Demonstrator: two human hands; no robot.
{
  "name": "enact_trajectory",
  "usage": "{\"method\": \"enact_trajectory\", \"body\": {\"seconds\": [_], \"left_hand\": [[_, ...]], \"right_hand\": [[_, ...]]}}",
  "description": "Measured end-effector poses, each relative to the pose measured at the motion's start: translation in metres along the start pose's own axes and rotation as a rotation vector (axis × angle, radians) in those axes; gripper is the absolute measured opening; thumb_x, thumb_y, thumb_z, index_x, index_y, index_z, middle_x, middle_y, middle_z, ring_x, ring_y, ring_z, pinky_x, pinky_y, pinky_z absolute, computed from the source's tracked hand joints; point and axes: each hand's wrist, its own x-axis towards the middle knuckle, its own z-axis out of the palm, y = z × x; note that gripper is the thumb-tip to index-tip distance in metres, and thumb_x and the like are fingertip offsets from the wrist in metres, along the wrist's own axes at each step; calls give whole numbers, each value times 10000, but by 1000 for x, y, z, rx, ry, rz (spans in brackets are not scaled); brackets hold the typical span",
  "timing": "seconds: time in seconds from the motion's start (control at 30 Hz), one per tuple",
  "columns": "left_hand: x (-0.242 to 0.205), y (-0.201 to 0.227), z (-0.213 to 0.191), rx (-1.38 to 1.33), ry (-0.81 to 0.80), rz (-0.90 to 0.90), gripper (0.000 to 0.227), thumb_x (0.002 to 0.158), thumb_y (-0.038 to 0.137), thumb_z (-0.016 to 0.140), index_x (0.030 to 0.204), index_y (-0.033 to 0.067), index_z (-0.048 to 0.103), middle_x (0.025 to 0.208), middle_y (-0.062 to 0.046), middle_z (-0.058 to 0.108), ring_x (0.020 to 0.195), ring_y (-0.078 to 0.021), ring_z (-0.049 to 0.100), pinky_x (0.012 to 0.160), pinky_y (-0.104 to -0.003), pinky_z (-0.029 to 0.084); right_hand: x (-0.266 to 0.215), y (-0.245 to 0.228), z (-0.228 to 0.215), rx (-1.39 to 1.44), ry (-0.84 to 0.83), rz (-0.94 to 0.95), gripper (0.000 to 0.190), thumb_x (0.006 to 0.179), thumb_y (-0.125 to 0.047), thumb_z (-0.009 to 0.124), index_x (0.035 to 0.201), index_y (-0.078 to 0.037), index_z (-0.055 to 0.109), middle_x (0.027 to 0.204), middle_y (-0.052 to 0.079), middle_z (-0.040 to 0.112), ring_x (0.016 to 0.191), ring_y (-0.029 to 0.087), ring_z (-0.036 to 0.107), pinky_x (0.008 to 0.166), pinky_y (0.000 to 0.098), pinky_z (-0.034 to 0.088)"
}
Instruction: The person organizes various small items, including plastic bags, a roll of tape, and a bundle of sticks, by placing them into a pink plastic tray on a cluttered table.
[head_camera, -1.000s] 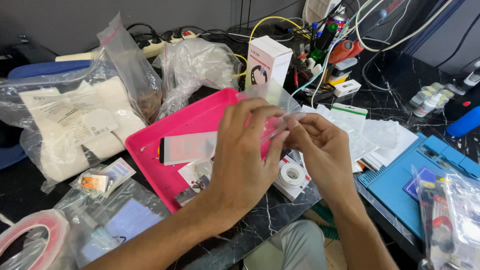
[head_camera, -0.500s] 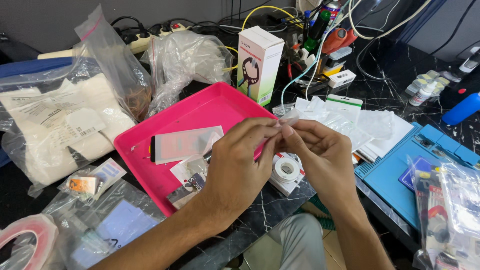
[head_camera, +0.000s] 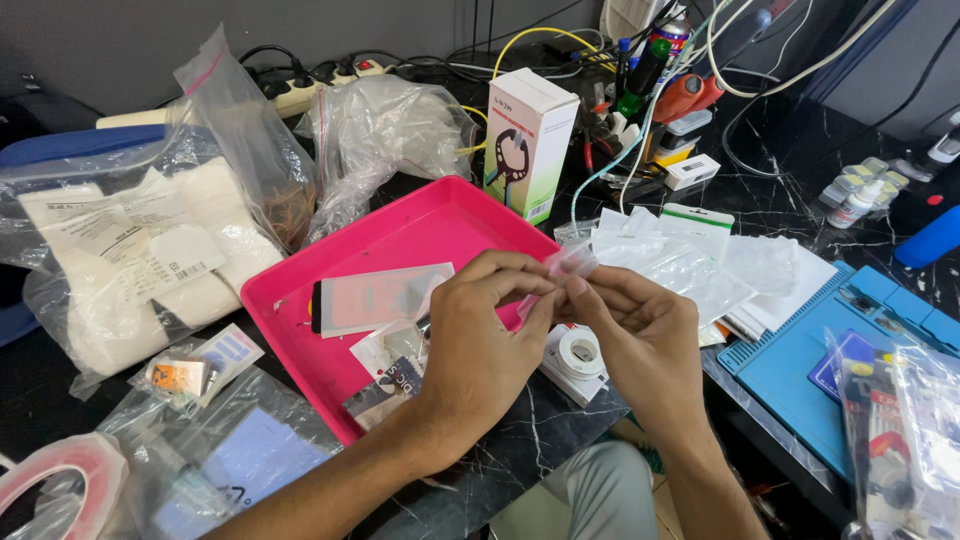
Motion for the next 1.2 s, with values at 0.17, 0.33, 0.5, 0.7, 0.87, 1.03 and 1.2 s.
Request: {"method": "enact_trajectory", "body": {"seconds": [0.17,0.33,0.5,0.7,0.87,1.03,1.2], "left_hand": [[1,-11,3,-70,-15,-168,79,857,75,954,902,120,907,942,-83,838,863,-297,864,769,-320,727],[1,-20,3,-59,-14,-252,72,856,136,975,873,161,910,907,-35,817,745,-131,723,650,-244,657],[8,-26,-2,-67,-27,-242,70,885,37,914,878,103,891,922,-57,824,747,-131,790,679,-238,665],[11,-21,-4,57,-9,28,82,946,-1,860,874,20,827,919,-115,760,732,-298,806,638,-313,663],[12,-23,-8,191,-62,146,129,1015,-8,780,887,6,763,960,-112,708,792,-366,774,692,-410,658],[21,-33,-15,146,-270,6,123,1038,57,751,915,60,753,852,-113,702,801,-417,777,701,-464,623],[43,-9,-43,31,-451,-343,12,1013,151,780,1012,163,783,722,-48,813,651,-208,772,671,-324,577]], "right_hand": [[3,19,0,-17,33,-30,216,1062,16,750,1233,122,829,951,240,891,856,230,863,869,445,757],[8,41,3,-53,2,-89,218,1045,68,735,1241,105,825,944,247,884,882,273,890,855,464,749],[3,18,13,-106,18,-60,265,1017,71,754,1269,109,827,932,252,871,830,285,877,839,432,747],[11,18,13,-150,12,27,268,1003,48,754,1259,74,830,906,207,871,769,235,845,805,399,755],[15,23,15,-225,-38,5,232,999,-1,772,1213,42,851,872,158,886,756,160,824,779,346,754],[9,12,3,-253,-122,57,396,970,40,694,1363,32,750,899,190,876,794,233,841,855,422,754],[4,-2,-38,-318,-154,-62,434,1097,-152,763,1504,-54,651,747,158,830,778,274,855,858,448,722]]}}
